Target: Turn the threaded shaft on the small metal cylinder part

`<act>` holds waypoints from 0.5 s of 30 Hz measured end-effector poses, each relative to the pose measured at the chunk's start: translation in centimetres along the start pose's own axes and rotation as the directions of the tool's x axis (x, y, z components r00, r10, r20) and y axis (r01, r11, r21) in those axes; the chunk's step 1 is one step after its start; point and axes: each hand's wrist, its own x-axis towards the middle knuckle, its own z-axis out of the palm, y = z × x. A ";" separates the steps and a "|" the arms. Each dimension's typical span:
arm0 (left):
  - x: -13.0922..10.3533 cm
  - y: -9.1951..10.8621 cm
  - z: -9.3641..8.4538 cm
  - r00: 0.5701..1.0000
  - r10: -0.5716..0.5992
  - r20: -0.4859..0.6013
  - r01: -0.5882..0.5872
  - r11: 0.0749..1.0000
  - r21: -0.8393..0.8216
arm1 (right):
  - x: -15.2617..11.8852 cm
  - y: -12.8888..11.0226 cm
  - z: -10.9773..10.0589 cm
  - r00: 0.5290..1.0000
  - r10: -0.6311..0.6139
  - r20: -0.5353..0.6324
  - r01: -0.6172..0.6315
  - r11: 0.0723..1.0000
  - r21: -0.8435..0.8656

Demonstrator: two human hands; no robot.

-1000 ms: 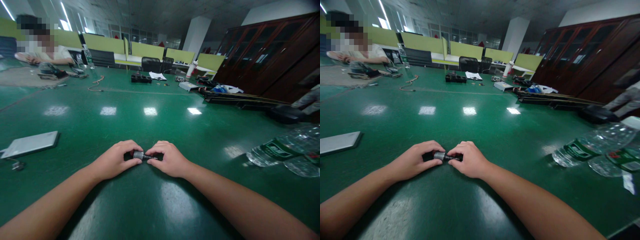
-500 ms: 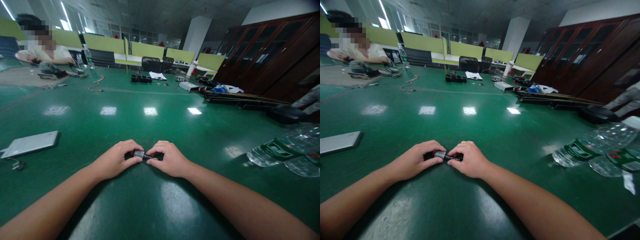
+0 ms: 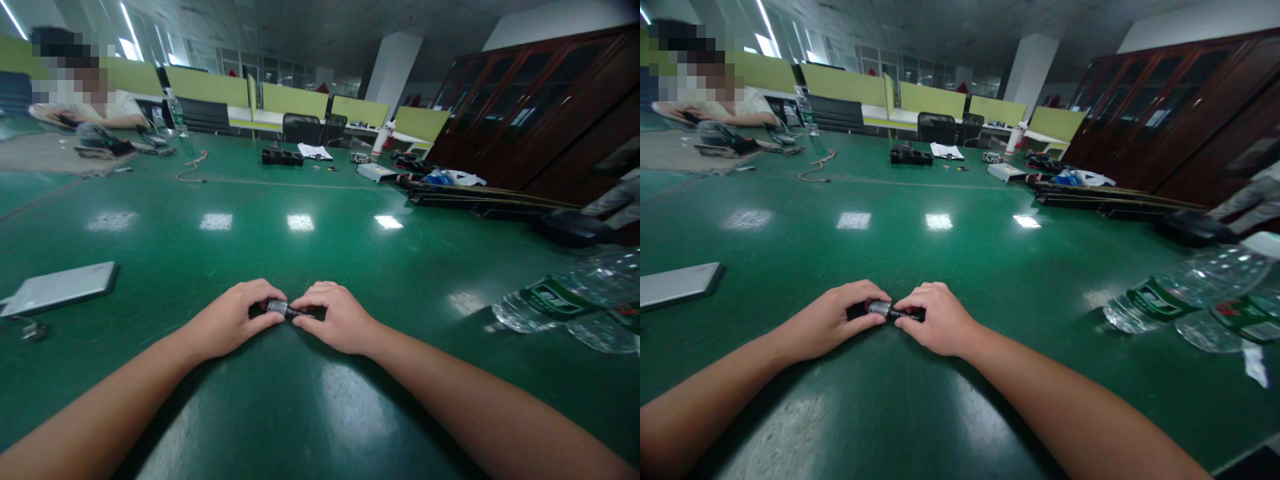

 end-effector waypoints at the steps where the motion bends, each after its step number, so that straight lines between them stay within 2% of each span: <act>1: 0.0 0.0 0.0 1.000 -0.002 0.000 0.002 1.000 0.001 | 0.0 0.0 0.0 1.000 -0.001 -0.001 0.001 1.000 0.000; 15: 0.0 0.2 -0.1 1.000 -0.001 -0.002 0.001 1.000 0.010 | 0.0 -0.2 -0.4 1.000 0.017 -0.006 -0.017 0.999 0.030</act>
